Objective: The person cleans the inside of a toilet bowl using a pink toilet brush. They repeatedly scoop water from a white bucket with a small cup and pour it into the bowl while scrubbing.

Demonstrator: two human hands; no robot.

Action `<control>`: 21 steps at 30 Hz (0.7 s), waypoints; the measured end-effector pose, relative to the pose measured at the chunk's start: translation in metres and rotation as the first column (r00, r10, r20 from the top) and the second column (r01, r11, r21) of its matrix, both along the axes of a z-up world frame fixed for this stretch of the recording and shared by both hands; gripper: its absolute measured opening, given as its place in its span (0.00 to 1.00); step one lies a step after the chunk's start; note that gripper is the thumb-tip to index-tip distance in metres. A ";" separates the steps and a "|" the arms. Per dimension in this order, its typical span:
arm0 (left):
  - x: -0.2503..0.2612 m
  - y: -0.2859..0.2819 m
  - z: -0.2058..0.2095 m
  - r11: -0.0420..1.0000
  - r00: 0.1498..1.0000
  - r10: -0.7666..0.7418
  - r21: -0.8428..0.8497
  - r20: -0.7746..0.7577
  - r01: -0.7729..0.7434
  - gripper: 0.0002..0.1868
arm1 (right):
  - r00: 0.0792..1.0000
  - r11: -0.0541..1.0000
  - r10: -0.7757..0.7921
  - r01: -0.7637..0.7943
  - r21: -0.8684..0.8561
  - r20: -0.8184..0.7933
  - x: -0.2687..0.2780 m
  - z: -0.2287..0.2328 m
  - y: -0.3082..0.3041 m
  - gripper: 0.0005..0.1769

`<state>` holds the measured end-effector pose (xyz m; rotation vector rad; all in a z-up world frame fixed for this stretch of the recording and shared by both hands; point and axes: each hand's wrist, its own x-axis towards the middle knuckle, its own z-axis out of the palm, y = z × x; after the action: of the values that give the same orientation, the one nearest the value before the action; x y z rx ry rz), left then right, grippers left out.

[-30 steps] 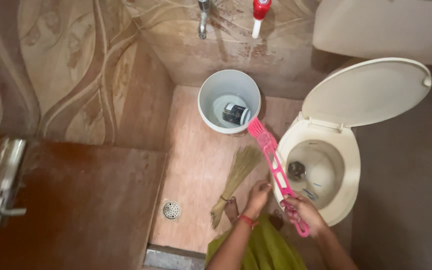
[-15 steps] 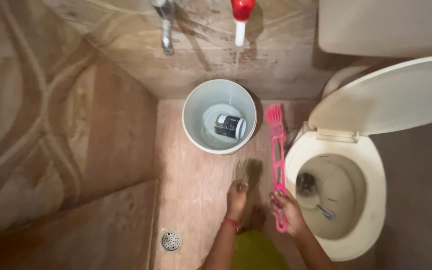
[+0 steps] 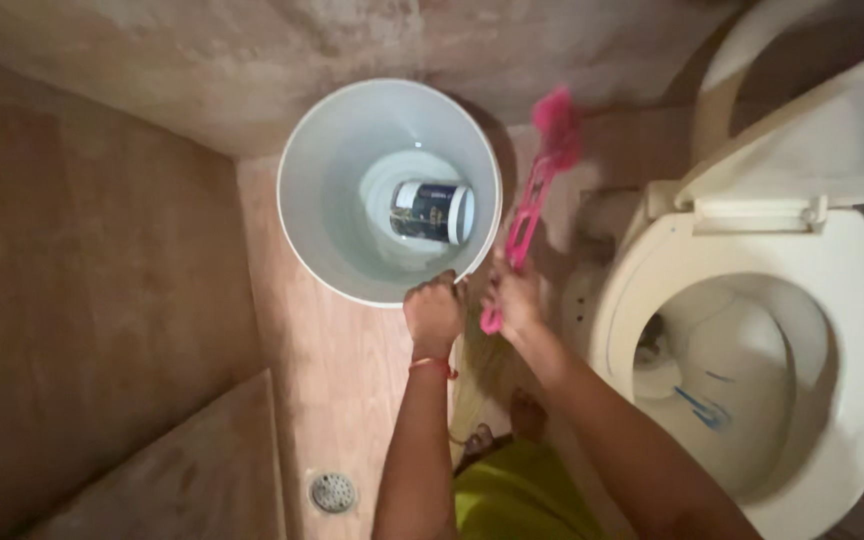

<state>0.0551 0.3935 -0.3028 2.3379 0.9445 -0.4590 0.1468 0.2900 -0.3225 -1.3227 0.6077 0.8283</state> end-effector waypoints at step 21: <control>0.080 -0.013 -0.135 0.530 0.703 -0.596 0.467 -0.389 0.708 0.30 | 0.960 0.959 0.198 -0.148 -0.243 0.199 -0.042 -0.004 -0.074 0.32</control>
<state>0.1354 0.3807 -0.4376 3.2812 0.1988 -0.7721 0.1047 0.2159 -0.3268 -1.6711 0.4210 0.7552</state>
